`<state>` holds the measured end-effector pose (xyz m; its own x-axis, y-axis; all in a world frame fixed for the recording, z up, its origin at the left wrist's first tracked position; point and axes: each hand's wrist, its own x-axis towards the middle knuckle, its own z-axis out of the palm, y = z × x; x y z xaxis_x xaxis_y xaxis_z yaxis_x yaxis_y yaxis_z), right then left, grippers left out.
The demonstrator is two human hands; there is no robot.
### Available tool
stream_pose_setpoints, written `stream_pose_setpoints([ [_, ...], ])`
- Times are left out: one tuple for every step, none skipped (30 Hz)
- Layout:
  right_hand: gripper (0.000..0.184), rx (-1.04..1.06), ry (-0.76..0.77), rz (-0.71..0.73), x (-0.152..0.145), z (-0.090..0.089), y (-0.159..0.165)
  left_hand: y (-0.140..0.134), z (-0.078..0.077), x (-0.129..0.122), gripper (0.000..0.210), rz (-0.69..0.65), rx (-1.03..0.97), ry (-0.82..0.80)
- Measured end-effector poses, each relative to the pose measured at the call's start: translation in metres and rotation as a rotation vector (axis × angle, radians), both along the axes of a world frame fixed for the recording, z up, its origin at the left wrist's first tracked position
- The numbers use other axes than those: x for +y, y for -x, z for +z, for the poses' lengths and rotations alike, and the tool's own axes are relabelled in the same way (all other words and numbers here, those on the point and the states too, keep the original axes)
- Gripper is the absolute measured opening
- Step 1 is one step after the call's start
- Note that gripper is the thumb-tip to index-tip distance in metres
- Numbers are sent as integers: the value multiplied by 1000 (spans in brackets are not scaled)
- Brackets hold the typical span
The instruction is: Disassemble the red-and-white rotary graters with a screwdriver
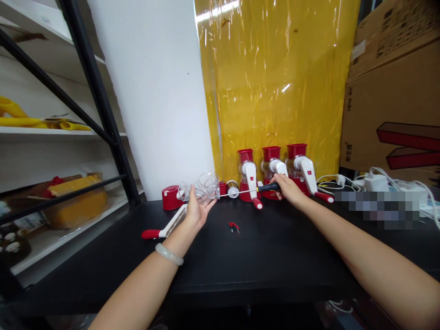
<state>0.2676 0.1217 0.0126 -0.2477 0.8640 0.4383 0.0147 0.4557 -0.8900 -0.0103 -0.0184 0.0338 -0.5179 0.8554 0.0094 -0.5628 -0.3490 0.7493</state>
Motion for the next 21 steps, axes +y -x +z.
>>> stream_pose_setpoints([
  [38, -24, -13, -8, -1, 0, 0, 0, 0, 0, 44, 4, 1, -3],
  [36, -19, -16, -14, -2, 0, 0, 0, 0, 0, 44, 7, 2, -4],
  [33, 19, -6, -12, -4, 1, 1, 0, 0, 0, 44, 9, 4, -6],
  [32, 79, 19, 2, -5, 2, 2, 0, -1, 0, 44, 8, 5, -7],
  [32, 148, 54, 26, -7, 3, 3, 0, -1, 0, 44, 6, 5, -6],
  [34, 214, 92, 57, -8, 4, 3, 0, -1, 0, 44, 5, 3, -3],
  [37, 266, 126, 90, -9, 5, 4, 0, -1, 0, 44, 5, 1, 0],
  [39, 300, 149, 117, -10, 6, 4, 0, -1, 0, 44, 3, -2, 3],
  [40, 313, 154, 129, -11, 7, 4, 0, -1, 1, 43, 3, -4, 7],
  [40, 305, 145, 126, -11, 7, 4, 0, -1, 1, 43, 5, -6, 11],
  [38, 283, 128, 108, -11, 7, 3, 0, -1, 1, 43, 9, -7, 12],
  [36, 249, 105, 83, -10, 7, 2, 0, -1, 1, 43, 11, -7, 9],
  [35, 205, 80, 57, -9, 6, 2, 0, -1, 1, 44, 14, -7, 6],
  [35, 152, 54, 37, -8, 5, 1, 1, -1, 1, 44, 16, -9, 3],
  [38, 92, 29, 23, -6, 4, 0, 1, -1, 1, 44, 17, -11, 1],
  [41, 31, 8, 14, -5, 3, 0, 1, -1, 1, 44, 16, -14, -1],
  [43, -18, -9, 10, -4, 2, -1, 1, -1, 1, 44, 14, -16, -2],
  [43, -44, -22, 6, -3, 1, -1, 2, -1, 1, 45, 13, -19, -3],
  [42, -40, -27, -1, -3, 0, 0, 2, -1, 1, 45, 12, -21, -4],
  [39, -7, -23, -5, -3, 0, 0, 1, -1, 1, 45, 11, -23, -5],
  [37, 50, -6, -4, -3, 1, 1, 1, -1, 0, 44, 11, -24, -8],
])
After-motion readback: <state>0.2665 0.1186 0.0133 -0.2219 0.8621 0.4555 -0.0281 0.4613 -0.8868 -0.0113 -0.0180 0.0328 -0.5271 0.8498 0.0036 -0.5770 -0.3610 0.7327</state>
